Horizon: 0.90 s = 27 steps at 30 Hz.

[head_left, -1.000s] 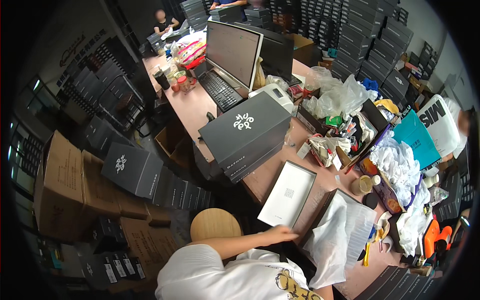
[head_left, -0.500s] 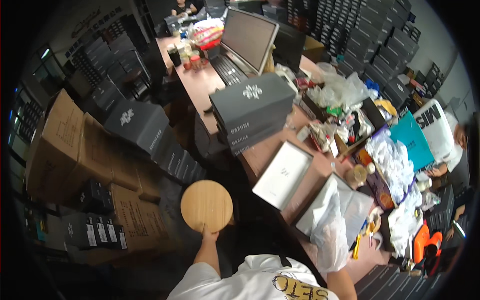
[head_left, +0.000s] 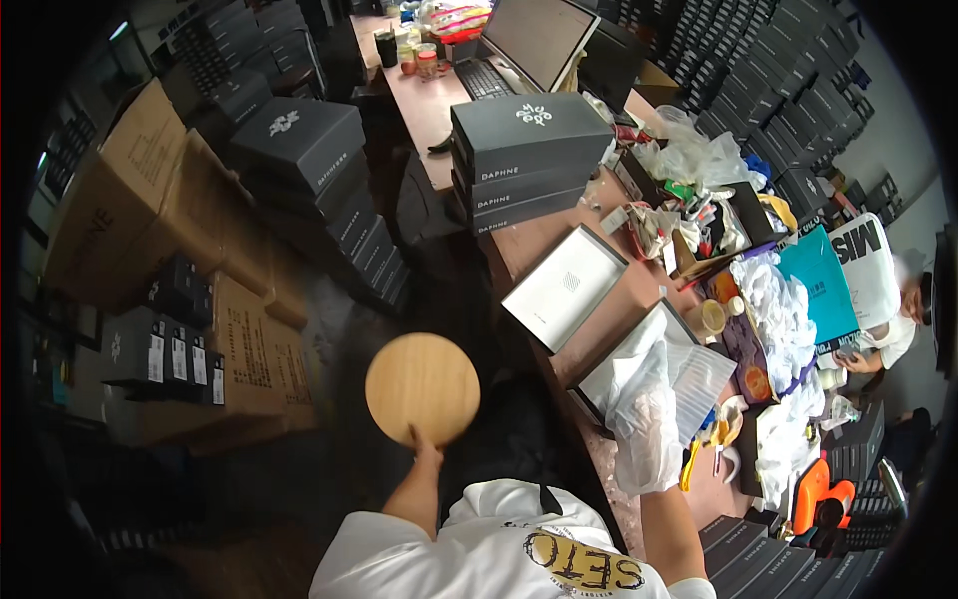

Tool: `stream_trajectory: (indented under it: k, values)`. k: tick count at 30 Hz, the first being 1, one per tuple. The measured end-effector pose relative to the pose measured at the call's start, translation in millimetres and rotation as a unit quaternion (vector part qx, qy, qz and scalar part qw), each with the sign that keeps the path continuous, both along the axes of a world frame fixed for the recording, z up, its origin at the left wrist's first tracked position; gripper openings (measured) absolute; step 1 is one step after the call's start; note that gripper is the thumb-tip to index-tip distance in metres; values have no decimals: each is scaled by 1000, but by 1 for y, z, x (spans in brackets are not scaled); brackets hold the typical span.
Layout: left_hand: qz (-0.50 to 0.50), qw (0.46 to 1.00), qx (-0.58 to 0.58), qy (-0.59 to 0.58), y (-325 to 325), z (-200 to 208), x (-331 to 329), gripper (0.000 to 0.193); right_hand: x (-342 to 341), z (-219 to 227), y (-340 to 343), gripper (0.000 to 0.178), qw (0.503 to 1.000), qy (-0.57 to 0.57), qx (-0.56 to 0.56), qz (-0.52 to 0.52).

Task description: The recorder is inspecting, cleaning, and packaging shoes into boxes with protective tissue paper.

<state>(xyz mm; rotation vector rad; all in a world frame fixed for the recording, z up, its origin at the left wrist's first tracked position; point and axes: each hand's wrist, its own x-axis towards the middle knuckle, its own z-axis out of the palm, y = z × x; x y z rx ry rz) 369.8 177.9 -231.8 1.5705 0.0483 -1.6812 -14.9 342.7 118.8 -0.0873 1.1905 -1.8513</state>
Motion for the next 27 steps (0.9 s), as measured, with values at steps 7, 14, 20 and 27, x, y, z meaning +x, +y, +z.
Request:
stream_trajectory:
  k: [7, 14, 20, 27]
  values:
    - [-201, 971, 116, -55, 41, 52, -10, 66, -19, 2, -29, 34, 998, -32, -51, -25]
    - [-494, 837, 34, -232, -84, 77, -10, 55, -27, 4, -33, 34, 994, -57, -54, -75]
    - [-745, 452, -262, -415, -272, 40, -15, 48, 5, 1, -34, 34, 990, -74, -53, -104]
    - [-718, 496, -465, -148, -248, 253, -217, 22, 53, -22, -40, 34, 987, -23, 4, -159]
